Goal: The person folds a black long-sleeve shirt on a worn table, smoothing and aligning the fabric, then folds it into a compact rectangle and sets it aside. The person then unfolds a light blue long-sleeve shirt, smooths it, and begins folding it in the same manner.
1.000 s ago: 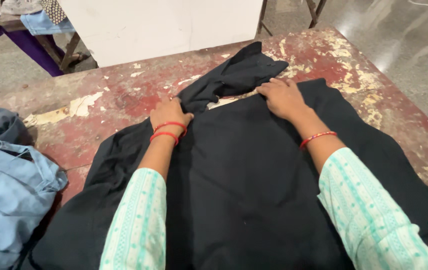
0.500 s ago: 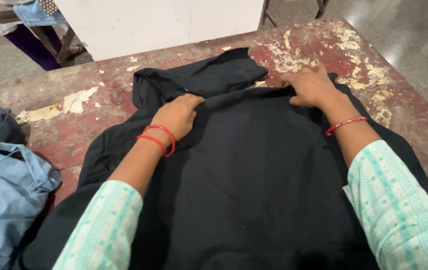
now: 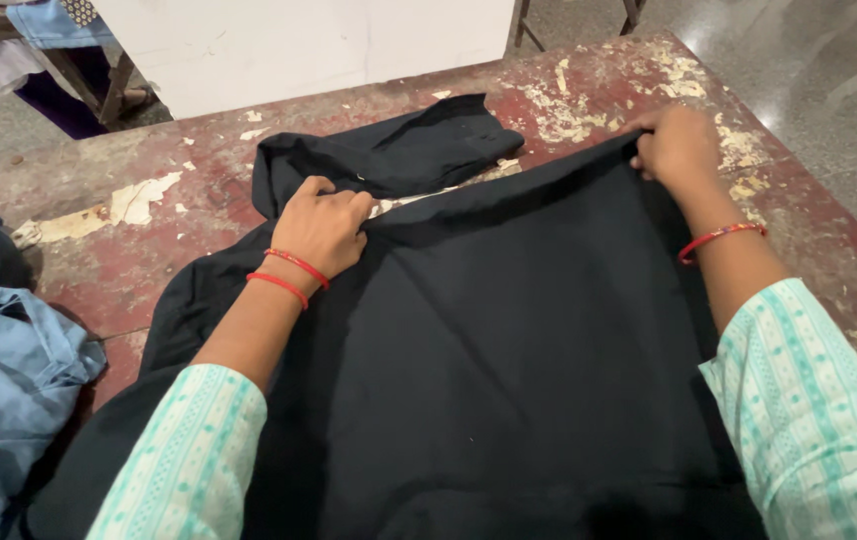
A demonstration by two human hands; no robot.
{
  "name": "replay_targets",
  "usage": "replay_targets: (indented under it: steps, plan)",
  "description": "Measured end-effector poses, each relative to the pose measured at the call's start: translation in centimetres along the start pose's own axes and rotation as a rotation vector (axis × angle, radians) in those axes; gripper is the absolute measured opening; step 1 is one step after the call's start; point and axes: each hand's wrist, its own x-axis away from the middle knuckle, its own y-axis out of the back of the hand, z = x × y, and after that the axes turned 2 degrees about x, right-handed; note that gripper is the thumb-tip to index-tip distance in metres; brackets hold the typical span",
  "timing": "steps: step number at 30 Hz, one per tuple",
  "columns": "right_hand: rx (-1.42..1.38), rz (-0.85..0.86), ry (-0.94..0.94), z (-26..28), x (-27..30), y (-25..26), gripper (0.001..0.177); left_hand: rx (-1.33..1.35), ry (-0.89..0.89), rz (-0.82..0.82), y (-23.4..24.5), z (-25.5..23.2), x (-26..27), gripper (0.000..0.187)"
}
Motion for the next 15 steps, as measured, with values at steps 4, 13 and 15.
replay_targets:
  steps: [4,13,15]
  plan:
    - [-0.232,-0.027,-0.005,-0.1,2.1,0.6,0.036,-0.015,-0.146,-0.040,1.9,-1.9,0.9,0.018]
    - [-0.084,-0.129,0.289,-1.9,10.1,5.5,0.031,0.071,-0.293,-0.062,5.5,-8.1,6.1,0.023]
    - [0.002,-0.094,0.315,-2.2,12.0,6.2,0.031,0.037,-0.324,-0.020,5.3,-9.4,7.1,0.020]
